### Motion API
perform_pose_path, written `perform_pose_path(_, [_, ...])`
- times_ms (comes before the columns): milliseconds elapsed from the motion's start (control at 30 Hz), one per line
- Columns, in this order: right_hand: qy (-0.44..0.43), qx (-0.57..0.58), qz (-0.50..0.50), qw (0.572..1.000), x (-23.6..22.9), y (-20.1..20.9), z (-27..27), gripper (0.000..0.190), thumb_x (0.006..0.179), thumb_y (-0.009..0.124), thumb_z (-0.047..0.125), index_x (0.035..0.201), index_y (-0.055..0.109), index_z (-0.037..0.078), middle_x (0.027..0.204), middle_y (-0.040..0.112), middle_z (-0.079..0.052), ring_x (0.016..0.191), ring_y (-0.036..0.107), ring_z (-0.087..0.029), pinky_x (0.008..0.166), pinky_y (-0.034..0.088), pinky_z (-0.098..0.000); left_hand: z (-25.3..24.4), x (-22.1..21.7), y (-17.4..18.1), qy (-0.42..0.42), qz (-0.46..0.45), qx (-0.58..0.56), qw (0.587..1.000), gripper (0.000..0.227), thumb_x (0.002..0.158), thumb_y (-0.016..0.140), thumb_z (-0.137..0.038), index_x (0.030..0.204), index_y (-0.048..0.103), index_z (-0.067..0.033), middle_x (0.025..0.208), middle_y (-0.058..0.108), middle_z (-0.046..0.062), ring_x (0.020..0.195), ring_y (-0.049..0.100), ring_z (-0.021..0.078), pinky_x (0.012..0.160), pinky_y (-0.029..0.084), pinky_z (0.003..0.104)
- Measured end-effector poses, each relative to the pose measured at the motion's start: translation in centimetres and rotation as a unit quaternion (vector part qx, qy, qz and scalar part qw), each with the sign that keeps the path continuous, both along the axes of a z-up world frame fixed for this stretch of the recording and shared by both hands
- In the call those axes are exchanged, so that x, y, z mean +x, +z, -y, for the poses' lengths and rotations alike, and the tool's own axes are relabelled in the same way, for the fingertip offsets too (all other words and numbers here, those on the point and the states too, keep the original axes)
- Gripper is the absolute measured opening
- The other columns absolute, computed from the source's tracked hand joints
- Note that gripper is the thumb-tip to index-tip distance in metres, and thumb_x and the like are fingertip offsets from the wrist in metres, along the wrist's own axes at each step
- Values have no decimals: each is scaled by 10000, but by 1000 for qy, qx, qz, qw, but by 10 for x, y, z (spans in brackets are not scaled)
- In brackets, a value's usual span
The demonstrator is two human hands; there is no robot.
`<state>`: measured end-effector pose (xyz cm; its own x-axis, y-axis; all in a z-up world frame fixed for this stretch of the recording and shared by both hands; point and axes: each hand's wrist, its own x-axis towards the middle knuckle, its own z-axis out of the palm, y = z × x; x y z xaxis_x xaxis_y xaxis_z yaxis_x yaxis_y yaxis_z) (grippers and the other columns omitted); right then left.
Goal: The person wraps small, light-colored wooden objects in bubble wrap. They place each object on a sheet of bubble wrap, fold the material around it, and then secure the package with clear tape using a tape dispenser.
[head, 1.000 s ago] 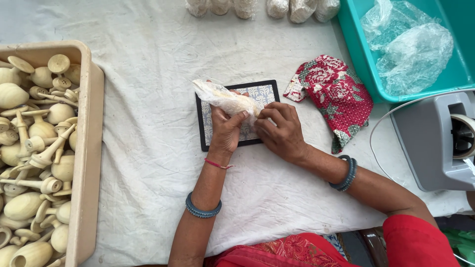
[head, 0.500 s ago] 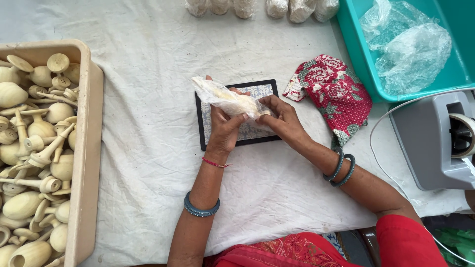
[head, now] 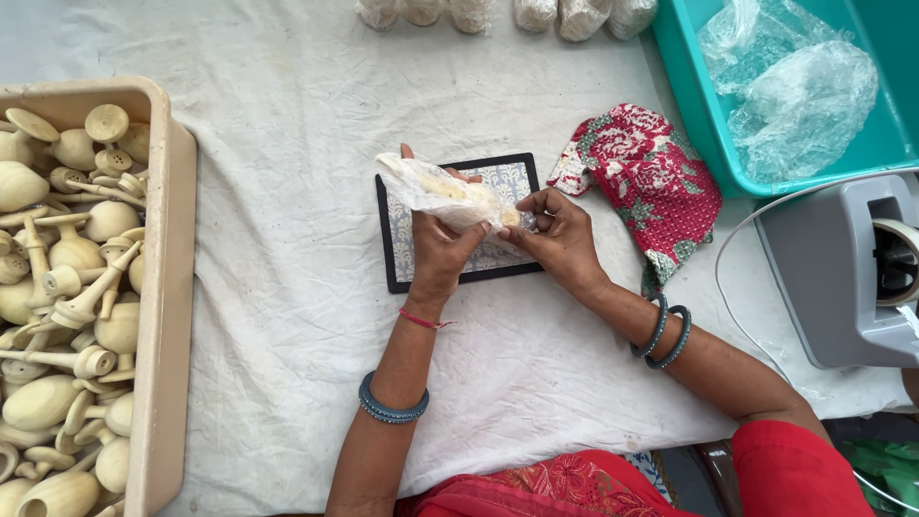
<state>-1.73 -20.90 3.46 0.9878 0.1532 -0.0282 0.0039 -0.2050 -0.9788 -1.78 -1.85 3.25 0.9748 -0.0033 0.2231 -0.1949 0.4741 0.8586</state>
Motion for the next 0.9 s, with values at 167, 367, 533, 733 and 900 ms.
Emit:
perform_pose_path(167, [-2, 94, -19, 995, 3, -12, 5, 318, 921, 777, 66, 1121, 542, -15, 852, 705, -29, 768, 673, -27, 620, 558, -159, 1, 1, -2, 5, 47, 56, 997, 1245, 819, 716, 143, 1666, -113, -240, 1365, 490, 78, 1391, 550, 254, 1154, 516, 456])
perform_pose_path(367, [51, 163, -49, 984, -4, 11, 5, 352, 960, 734, 5, 1285, 617, -63, 982, 708, -77, 900, 707, -118, 791, 655, -243, -10, 5, -1, 33, -1, -38, 999, 1229, 817, 687, 162, 1718, -53, -227, 1326, 549, 109, 1343, 576, 283, 1162, 543, 465])
perform_pose_path(533, [104, -75, 274, 953, -12, 26, -3, 616, 809, 823, 2, 1378, 585, -12, 1244, 566, -187, 1089, 657, -233, 845, 613, -316, -9, 5, 3, 26, -104, -153, 982, 1216, 774, 685, 164, 1655, -35, -266, 1266, 527, 65, 1303, 567, 261, 1118, 501, 470])
perform_pose_path(733, [91, -194, 326, 921, 8, 15, 11, 158, 899, 831, 57, 1038, 760, 38, 988, 716, -94, 798, 716, -137, 656, 581, -285, -4, 4, -4, 10, -62, -88, 994, 1205, 798, 674, 179, 1695, -12, -242, 1292, 532, 93, 1301, 574, 269, 1118, 525, 456])
perform_pose_path(900, [111, -149, 167, 968, 14, 27, 6, 101, 897, 799, 76, 945, 733, 15, 801, 718, -65, 698, 683, -106, 572, 530, -273, -5, 2, 4, -19, -65, -52, 996, 1213, 775, 672, 168, 1677, -36, -224, 1301, 513, 74, 1329, 566, 250, 1125, 546, 437])
